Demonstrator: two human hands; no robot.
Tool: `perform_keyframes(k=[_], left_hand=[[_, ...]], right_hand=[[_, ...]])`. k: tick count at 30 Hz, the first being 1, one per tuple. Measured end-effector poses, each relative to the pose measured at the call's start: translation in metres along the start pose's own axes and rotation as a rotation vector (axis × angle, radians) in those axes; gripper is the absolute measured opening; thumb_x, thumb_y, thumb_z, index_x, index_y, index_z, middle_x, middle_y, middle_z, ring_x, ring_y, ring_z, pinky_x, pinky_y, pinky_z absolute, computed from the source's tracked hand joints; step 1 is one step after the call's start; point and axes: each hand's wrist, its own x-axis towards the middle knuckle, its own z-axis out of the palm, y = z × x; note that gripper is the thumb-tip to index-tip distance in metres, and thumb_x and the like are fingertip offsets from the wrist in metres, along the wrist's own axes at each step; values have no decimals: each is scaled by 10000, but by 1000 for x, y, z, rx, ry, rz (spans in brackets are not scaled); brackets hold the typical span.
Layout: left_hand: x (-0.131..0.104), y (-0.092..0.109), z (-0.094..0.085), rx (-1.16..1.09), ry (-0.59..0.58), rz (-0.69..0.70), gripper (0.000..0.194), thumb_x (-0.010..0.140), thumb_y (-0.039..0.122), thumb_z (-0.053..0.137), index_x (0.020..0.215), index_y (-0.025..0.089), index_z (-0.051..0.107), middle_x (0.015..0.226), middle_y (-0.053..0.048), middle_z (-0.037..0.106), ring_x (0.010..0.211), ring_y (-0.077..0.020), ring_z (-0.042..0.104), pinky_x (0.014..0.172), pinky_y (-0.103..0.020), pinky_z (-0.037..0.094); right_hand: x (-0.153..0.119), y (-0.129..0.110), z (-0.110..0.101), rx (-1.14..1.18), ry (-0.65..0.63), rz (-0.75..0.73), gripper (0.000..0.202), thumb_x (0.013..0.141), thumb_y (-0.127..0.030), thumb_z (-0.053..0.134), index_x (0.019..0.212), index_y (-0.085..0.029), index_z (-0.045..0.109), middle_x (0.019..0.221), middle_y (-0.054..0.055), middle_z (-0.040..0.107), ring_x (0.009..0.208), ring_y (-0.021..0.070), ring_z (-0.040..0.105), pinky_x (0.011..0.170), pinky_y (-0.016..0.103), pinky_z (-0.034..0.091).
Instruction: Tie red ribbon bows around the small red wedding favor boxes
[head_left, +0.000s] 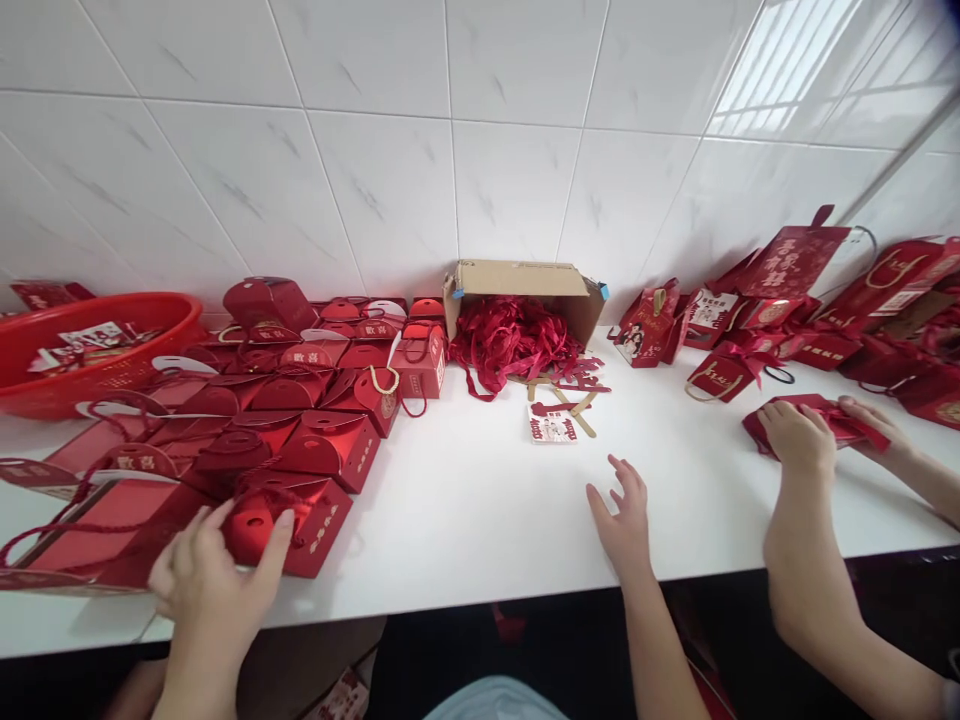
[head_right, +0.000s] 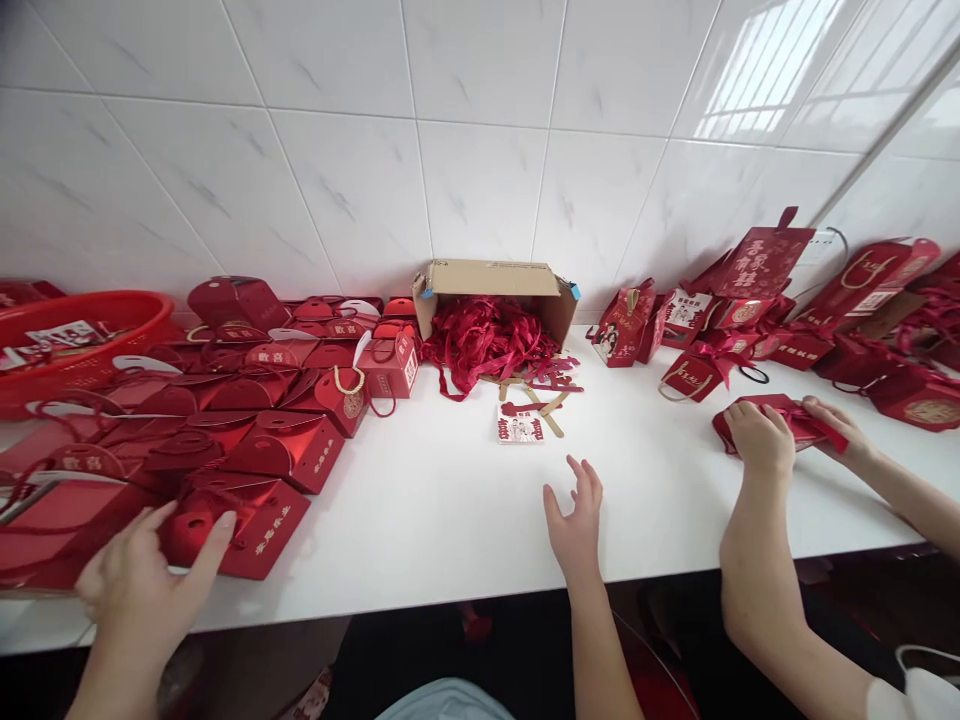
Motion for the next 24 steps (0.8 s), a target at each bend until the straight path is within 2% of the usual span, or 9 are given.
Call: perform_keyframes(k=[4, 7, 9, 12, 16, 19, 20, 22, 24], left_hand=[[-3, -16, -6, -77, -274, -32, 652, 746, 558, 472, 1208, 100, 445, 1227, -232, 543, 1228, -445, 468, 973, -592, 428], [-18, -8, -16, -174, -469, -29, 676, 707, 612, 501, 1201, 153, 452, 1232, -178, 561, 1177, -391, 535, 888, -503, 525], [-28, 10, -18, -250, -604, -29, 650, 712, 602, 542, 1207, 188, 469, 1249, -143, 576, 1157, -348, 566, 848, -429, 558], [-34, 48, -10, -423, -770, -24, 623, 744, 549, 587, 1264, 221, 486, 1340, -117, 539, 1212, -317, 537, 849, -372, 563], [-24, 97, 16, -900, -1063, -4, 734, 761, 451, 647, 1414, 278, 360, 1453, -140, 431, 1261, -312, 505, 948, -427, 511], [-4, 122, 42, -1113, -1265, 148, 753, 754, 458, 655, 1426, 283, 363, 1451, -149, 435, 1275, -337, 487, 932, -458, 514], [4, 130, 54, -1096, -1274, 212, 702, 781, 490, 603, 1410, 261, 391, 1425, -151, 469, 1255, -330, 510, 912, -447, 525], [20, 146, 83, -870, -1037, 291, 532, 885, 482, 427, 1348, 222, 463, 1352, -144, 544, 1189, -287, 570, 877, -408, 539], [35, 162, 118, -753, -914, 296, 447, 890, 418, 463, 1274, 194, 514, 1365, -143, 522, 1233, -297, 521, 952, -453, 484]], right_hand=[[-10, 5, 8, -57, -52, -38, 505, 799, -435, 548, 1249, -208, 518, 1388, 152, 369, 1247, 322, 444, 1034, 554, 385], [-14, 7, 10, -112, -66, -108, 447, 817, -408, 530, 1208, -195, 552, 1364, 158, 396, 1267, 320, 425, 1021, 544, 405], [-15, 8, 10, -125, -74, -139, 393, 827, -393, 524, 1167, -202, 579, 1339, 149, 427, 1253, 308, 441, 1002, 532, 429], [-14, 9, 8, -99, -60, -158, 320, 837, -381, 520, 1090, -209, 612, 1268, 136, 495, 1185, 286, 501, 968, 517, 460], [-12, 8, 4, -36, -35, -165, 275, 834, -366, 540, 1039, -208, 631, 1207, 126, 547, 1153, 275, 523, 943, 500, 474], [-12, 5, 2, 29, -69, -162, 243, 839, -351, 546, 1002, -199, 644, 1145, 123, 590, 1122, 266, 541, 943, 478, 464], [-12, 3, 2, 44, -79, -160, 235, 839, -352, 547, 982, -197, 650, 1110, 118, 608, 1089, 259, 556, 931, 462, 468], [-12, 0, 2, 57, -85, -150, 224, 833, -362, 555, 937, -194, 659, 1014, 103, 637, 951, 234, 597, 854, 416, 496], [-12, -2, 3, 62, -80, -127, 225, 823, -374, 568, 903, -186, 663, 877, 75, 642, 756, 193, 591, 718, 357, 509]])
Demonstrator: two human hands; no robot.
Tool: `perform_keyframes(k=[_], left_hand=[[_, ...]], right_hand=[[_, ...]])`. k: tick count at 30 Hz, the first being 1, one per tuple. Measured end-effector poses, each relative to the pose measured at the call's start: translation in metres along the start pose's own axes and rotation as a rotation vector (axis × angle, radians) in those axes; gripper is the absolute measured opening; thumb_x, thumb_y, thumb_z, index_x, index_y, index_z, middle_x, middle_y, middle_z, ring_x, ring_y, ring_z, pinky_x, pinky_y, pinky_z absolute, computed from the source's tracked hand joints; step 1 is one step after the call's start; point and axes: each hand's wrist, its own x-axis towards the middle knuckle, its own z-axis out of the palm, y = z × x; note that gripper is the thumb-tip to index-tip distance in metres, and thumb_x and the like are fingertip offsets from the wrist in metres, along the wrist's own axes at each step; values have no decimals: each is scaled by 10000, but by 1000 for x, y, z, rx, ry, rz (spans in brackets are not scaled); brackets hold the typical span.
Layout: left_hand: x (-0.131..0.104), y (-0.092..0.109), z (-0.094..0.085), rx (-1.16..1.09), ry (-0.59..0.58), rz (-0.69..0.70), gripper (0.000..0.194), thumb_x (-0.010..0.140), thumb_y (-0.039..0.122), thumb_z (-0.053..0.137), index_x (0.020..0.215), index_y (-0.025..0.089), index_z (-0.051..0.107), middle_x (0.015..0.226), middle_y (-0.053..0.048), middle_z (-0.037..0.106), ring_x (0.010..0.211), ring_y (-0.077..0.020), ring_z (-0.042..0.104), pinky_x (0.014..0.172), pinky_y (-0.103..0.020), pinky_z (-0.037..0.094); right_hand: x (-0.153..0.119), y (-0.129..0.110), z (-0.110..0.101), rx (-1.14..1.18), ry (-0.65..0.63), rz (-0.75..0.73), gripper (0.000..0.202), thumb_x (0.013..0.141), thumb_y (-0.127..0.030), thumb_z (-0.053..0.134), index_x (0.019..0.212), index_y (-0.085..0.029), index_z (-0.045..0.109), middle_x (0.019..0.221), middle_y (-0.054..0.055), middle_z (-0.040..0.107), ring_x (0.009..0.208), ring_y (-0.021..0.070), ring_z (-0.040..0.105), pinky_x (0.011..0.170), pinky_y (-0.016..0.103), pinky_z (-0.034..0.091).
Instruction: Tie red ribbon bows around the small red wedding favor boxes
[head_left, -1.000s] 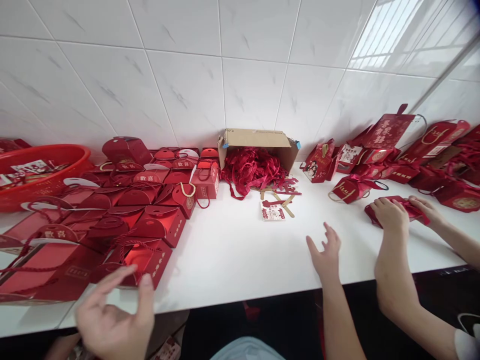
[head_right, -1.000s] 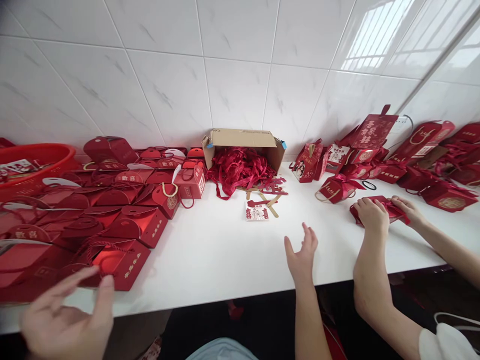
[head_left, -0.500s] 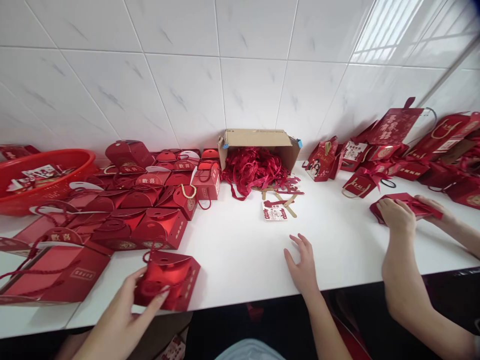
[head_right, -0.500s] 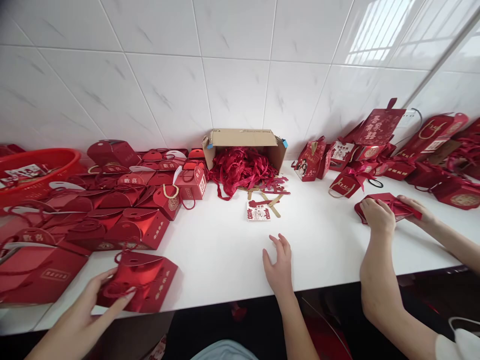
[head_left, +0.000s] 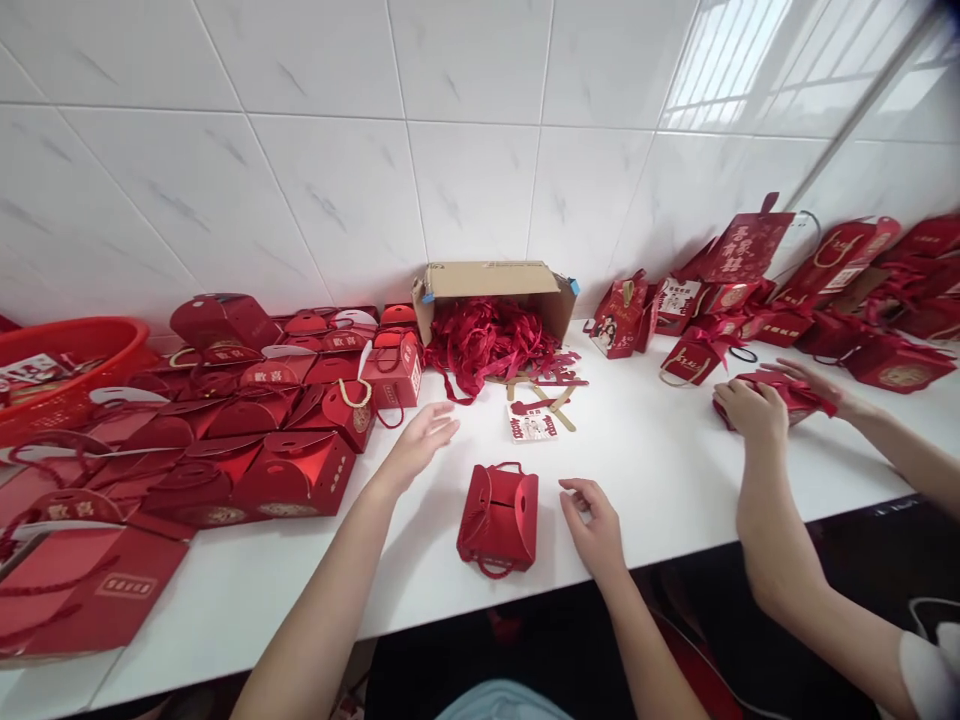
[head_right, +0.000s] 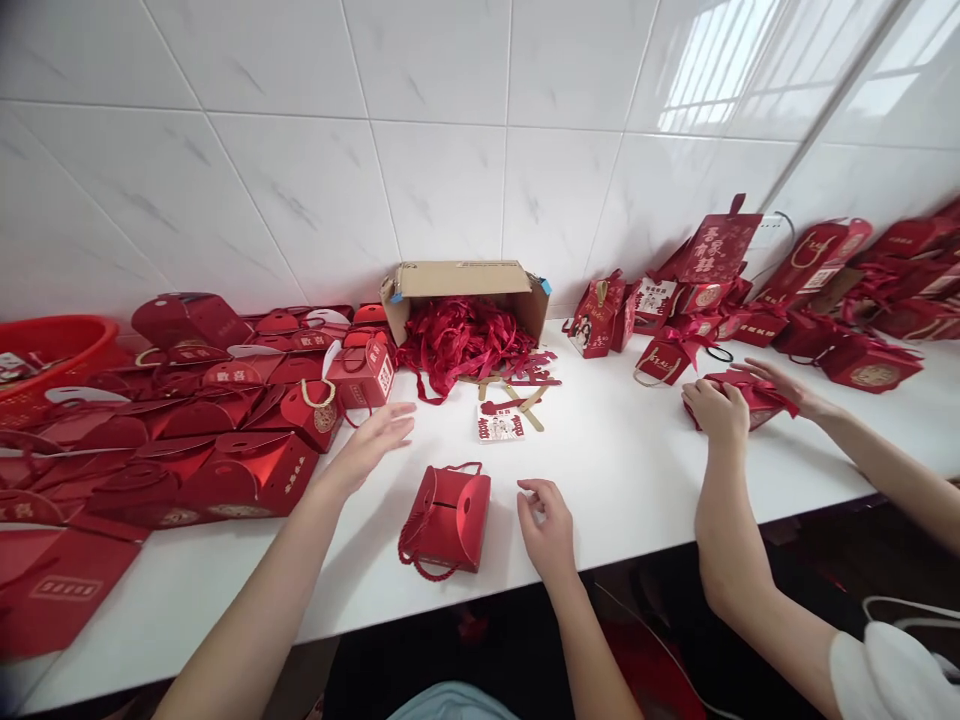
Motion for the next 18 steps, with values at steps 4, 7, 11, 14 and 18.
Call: perform_keyframes(k=[4, 7, 11, 14, 18], left_hand=[[59, -25, 22, 215, 81, 34, 383, 857, 309, 601, 1201, 148, 561, 1326, -145, 524, 1250, -299, 470, 1042, -523, 376], [73, -38, 33, 319, 115, 70, 359, 891, 315, 574, 1216, 164, 546, 1300, -105, 533, 1162, -259, 534, 970, -507, 443], [65, -41, 33, 398, 174, 85, 294, 900, 326, 560, 1136, 153, 582, 1182, -88, 595, 1043, -216, 590, 898, -446, 492], [42, -27, 23, 413, 263, 97, 185, 878, 305, 566, 930, 140, 633, 970, -88, 650, 980, -235, 593, 896, -435, 470], [-23, 17, 9, 368, 377, 157, 187, 881, 327, 500, 896, 175, 607, 797, -55, 638, 830, -209, 599, 808, -343, 483]], right_hand=[[0, -4, 1, 30, 24, 65, 260, 808, -403, 582, 871, -165, 668, 622, 0, 546, 524, 134, 467, 519, 275, 435], [0, -6, 1, 65, 43, 98, 286, 793, -429, 595, 847, -158, 671, 577, -19, 508, 489, 119, 424, 482, 257, 395], [0, -6, -2, 126, 64, 125, 308, 784, -452, 611, 838, -155, 670, 585, -4, 536, 518, 133, 458, 493, 260, 402], [-4, -9, -4, 180, 82, 123, 313, 790, -459, 618, 870, -159, 661, 711, 43, 609, 630, 163, 536, 580, 287, 459], [-22, -36, -11, 320, 111, 37, 216, 818, -405, 622, 880, -198, 628, 755, 30, 585, 686, 163, 538, 629, 287, 458]])
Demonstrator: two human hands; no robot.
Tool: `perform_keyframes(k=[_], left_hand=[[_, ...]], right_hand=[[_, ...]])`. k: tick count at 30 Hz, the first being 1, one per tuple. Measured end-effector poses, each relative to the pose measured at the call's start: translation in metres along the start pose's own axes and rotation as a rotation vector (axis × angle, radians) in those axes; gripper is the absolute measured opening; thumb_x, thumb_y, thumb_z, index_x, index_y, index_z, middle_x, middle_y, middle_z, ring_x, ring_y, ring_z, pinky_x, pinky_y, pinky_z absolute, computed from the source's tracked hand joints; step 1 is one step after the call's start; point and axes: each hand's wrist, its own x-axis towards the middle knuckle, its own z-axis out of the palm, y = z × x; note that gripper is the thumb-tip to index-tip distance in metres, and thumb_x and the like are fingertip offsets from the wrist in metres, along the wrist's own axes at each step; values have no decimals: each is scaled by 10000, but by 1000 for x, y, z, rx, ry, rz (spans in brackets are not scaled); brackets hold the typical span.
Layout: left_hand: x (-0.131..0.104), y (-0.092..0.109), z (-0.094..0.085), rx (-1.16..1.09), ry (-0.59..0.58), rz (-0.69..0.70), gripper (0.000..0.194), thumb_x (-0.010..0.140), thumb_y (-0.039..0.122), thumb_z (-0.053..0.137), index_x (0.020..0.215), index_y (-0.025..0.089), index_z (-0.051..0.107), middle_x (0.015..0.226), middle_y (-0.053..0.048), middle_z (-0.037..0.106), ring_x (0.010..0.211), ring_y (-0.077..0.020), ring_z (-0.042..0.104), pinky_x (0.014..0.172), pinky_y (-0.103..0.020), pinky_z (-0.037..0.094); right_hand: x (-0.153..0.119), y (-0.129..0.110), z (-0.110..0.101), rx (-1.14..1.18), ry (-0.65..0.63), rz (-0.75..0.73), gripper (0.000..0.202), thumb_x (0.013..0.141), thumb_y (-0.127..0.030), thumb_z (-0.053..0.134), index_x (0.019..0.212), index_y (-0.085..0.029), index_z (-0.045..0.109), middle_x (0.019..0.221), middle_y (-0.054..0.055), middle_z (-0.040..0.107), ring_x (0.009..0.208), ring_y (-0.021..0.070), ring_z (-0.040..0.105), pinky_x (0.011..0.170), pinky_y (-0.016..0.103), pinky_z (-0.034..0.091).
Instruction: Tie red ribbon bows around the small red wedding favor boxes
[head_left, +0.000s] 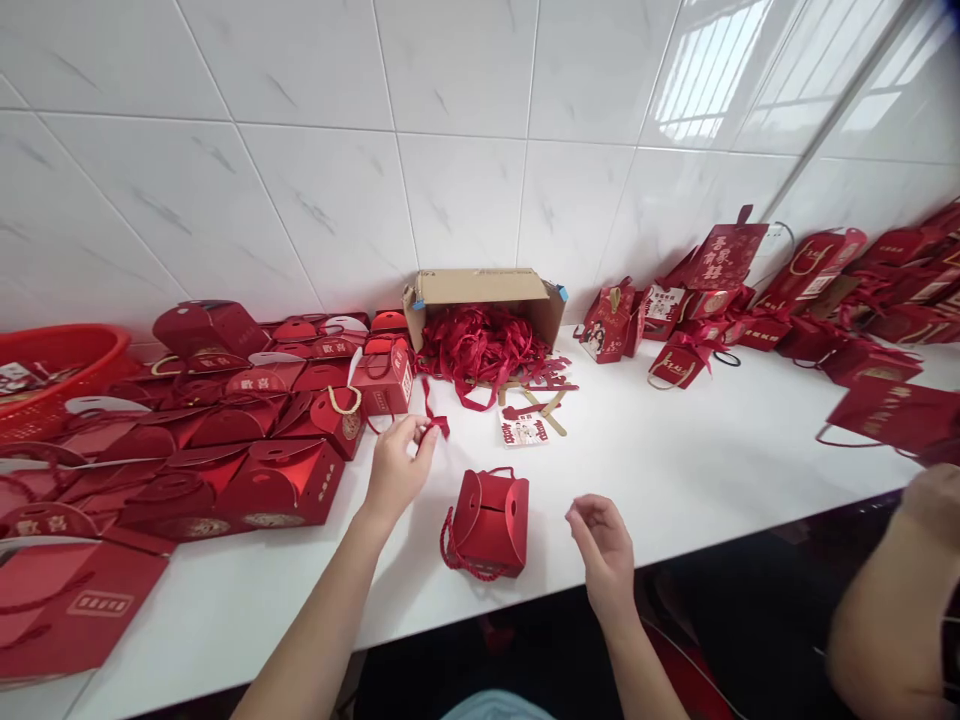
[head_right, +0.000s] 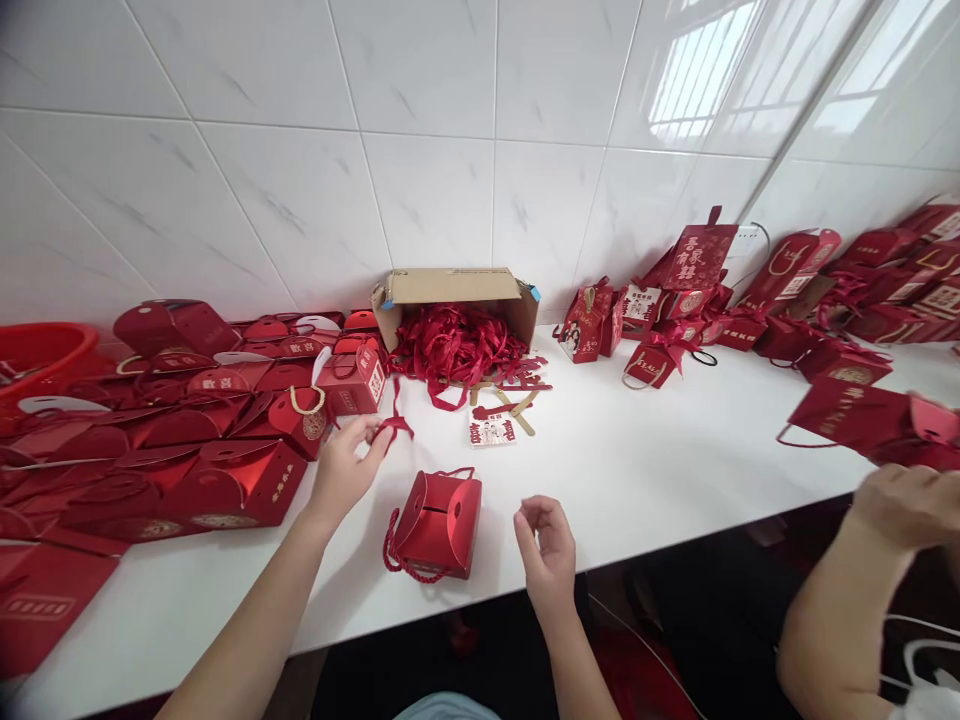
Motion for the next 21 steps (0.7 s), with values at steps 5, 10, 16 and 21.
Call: perform_keyframes(k=[5, 10, 16, 21], left_hand=[[-81, 67, -46, -215, -256, 144, 157, 868, 315, 554, 853, 194, 654, 507, 42, 538, 438, -95, 464, 455, -209, 393], [-114, 96, -41, -316, -398, 281, 156, 842, 193, 573, 905, 244, 707, 641, 7, 698, 513, -116, 575, 547, -222, 455], [-119, 91, -25, -292, -510, 286, 205, 886, 254, 524, 769, 213, 687, 539, 1, 627, 484, -119, 519, 525, -236, 412], [-127, 82, -21, -251, -548, 264, 217, 872, 305, 549, 722, 205, 669, 523, 2, 605, 481, -118, 488, 525, -239, 395]], right_hand=[[-29, -52, 12, 154, -535, -142, 241, 918, -335, 507, 874, -225, 717, 734, 47, 588, 664, 164, 538, 615, 288, 434], [-50, -68, 34, 340, -473, -76, 216, 887, -423, 567, 919, -304, 744, 867, 53, 666, 764, 189, 612, 701, 313, 495], [-56, -70, 35, 656, -306, 418, 163, 752, -424, 735, 818, -277, 764, 826, 40, 710, 703, 151, 621, 631, 262, 519], [-35, -65, 21, 648, -142, 544, 227, 670, -405, 807, 759, -202, 760, 641, 19, 654, 575, 100, 552, 518, 197, 452]])
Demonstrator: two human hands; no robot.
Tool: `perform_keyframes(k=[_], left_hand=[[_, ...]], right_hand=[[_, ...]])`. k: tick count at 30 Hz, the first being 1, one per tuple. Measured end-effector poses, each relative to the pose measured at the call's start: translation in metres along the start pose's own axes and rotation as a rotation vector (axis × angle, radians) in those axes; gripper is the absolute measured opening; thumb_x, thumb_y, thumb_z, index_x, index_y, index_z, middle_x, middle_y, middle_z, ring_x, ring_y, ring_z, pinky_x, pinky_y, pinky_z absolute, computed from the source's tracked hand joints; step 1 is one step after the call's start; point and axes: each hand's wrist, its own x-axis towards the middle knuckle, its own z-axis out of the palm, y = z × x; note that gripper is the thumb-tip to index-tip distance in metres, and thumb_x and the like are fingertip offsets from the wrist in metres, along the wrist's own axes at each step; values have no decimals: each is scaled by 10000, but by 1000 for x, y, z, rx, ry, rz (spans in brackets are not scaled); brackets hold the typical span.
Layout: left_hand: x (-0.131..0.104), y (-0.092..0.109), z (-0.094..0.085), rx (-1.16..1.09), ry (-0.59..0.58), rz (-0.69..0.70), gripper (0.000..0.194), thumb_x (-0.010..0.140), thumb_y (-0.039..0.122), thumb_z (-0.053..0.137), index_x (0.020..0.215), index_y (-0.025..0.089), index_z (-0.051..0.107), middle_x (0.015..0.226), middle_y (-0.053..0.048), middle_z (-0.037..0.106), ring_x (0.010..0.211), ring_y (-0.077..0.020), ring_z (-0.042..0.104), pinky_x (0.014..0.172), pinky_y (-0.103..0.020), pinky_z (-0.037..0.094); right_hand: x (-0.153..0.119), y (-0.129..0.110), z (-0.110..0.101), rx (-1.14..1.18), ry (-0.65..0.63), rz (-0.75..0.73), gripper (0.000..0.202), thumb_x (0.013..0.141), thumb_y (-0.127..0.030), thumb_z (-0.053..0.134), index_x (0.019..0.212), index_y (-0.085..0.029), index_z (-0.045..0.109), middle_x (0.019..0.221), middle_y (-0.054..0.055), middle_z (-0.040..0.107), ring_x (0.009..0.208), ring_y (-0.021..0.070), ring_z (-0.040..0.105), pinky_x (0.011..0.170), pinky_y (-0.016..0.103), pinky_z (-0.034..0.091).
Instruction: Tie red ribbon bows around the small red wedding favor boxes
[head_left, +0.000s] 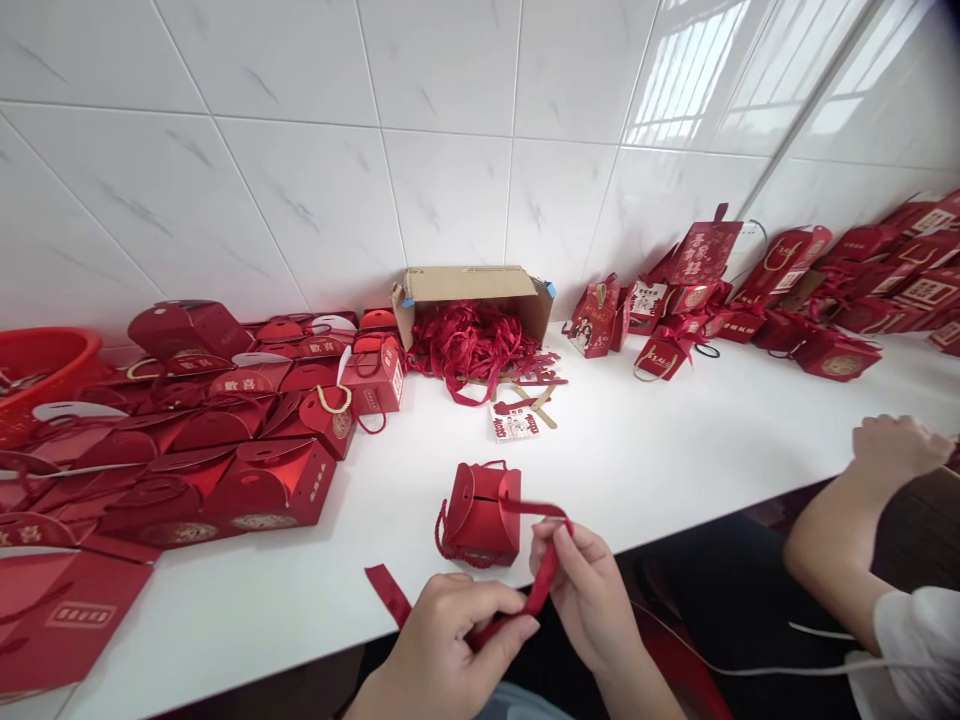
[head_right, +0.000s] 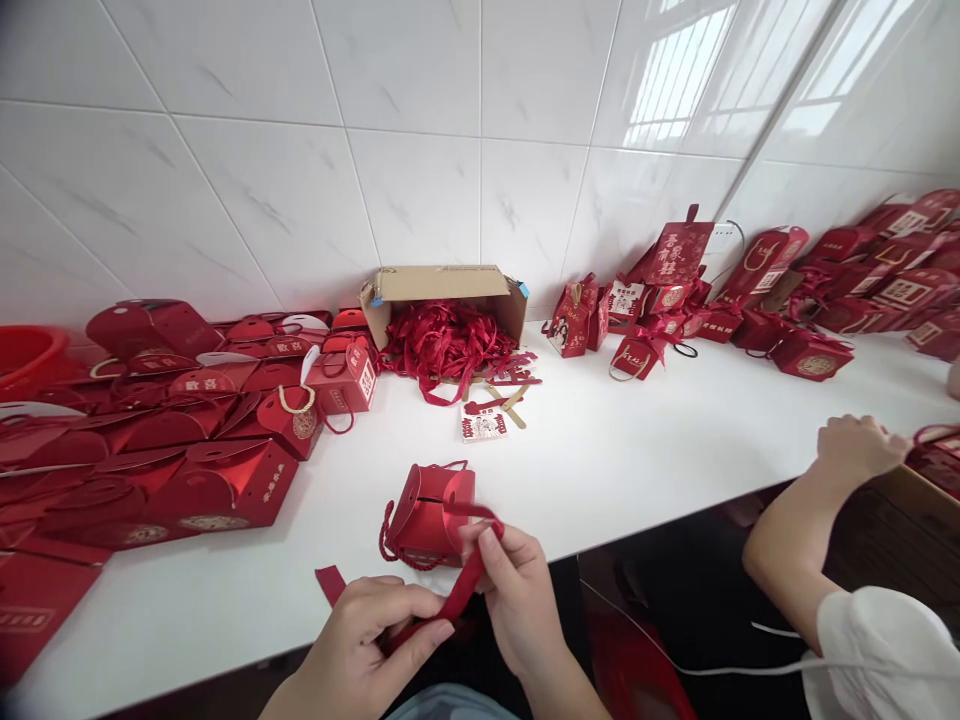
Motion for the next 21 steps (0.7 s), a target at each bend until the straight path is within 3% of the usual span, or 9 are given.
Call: perform_keyframes(k=[4, 9, 12, 14, 17, 21], left_hand=[[-6, -7, 5, 36, -49, -29, 204, 846, 333, 586, 717, 205, 679, 502, 13, 576, 476, -113, 466, 523, -240, 379], [-10, -15, 14, -18, -144, -109, 252, 835, 335, 591, 642, 183, 648, 471, 26, 525, 445, -91, 418, 505, -224, 365], [-20, -29, 14, -148, -213, -148, 300, 819, 366, 615, 587, 179, 649, 456, 10, 544, 427, -94, 447, 448, -212, 338], [-32, -42, 6, -248, -212, -189, 352, 837, 402, 588, 581, 175, 670, 449, -12, 572, 397, -100, 481, 418, -211, 331], [-53, -63, -17, -326, -143, -236, 434, 871, 433, 531, 559, 168, 675, 415, -43, 582, 385, -126, 526, 439, -228, 378], [-66, -80, -57, -286, 15, -139, 393, 856, 403, 569, 534, 195, 659, 489, -52, 608, 492, -154, 575, 517, -256, 455]], right_hand=[[18, -15, -17, -100, 125, -139, 288, 683, -424, 794, 808, -168, 751, 547, -5, 592, 493, 74, 470, 463, 189, 392], [35, -30, -37, -227, 272, -314, 349, 719, -428, 764, 897, -130, 722, 597, 9, 628, 518, 94, 520, 491, 225, 430], [43, -45, -51, -251, 443, -493, 356, 701, -399, 784, 918, -132, 692, 627, 3, 659, 545, 114, 591, 554, 264, 506], [47, -59, -64, -237, 551, -627, 322, 696, -383, 791, 856, -128, 677, 641, 3, 672, 569, 128, 629, 629, 308, 551], [53, -82, -90, -177, 615, -779, 285, 695, -358, 794, 784, -120, 665, 638, -1, 658, 586, 134, 644, 704, 344, 569], [54, -106, -124, -79, 671, -863, 222, 752, -341, 750, 812, -142, 670, 709, 5, 643, 653, 141, 650, 685, 329, 555]])
